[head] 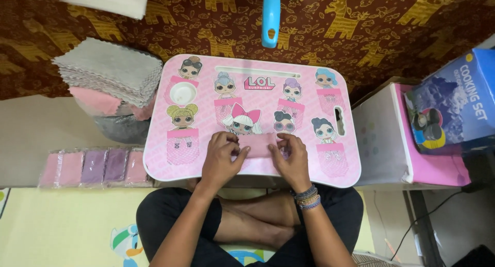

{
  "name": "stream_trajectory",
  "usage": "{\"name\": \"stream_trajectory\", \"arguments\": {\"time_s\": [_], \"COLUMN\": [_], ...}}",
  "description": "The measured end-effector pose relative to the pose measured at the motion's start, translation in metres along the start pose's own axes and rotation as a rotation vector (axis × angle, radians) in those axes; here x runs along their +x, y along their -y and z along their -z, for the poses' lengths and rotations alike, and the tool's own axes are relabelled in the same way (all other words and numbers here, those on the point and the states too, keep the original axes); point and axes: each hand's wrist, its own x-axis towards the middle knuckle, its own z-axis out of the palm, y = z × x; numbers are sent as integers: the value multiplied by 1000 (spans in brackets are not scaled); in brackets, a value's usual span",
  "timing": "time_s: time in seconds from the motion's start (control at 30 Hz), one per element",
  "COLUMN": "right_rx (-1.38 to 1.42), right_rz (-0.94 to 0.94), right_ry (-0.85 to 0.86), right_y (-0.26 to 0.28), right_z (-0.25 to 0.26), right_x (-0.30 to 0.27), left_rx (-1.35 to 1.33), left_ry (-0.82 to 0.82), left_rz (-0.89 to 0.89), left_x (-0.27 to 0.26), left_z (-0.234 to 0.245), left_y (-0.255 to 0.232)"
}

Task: Cleaning small pieces of cloth with a lint roller, folding them, and packaging them into individual plastic bags.

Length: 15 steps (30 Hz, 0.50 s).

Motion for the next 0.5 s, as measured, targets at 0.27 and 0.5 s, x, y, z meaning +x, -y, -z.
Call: {"name": "stream_trajectory", "arguments": {"time_s": [0.27, 0.5], "right_rx": [-32, -77], "right_rz": [9, 5], "right_ry": [-22, -43], "right_y": [-8, -3], "right_z": [-5, -5], "right_x": [-2, -3], "left_rx": [58, 77], "left_ry": [-39, -23], "left_rz": [5, 27], "left_x": [-2, -2], "left_z": [-2, -2], "left_y": [-2, -2]}}
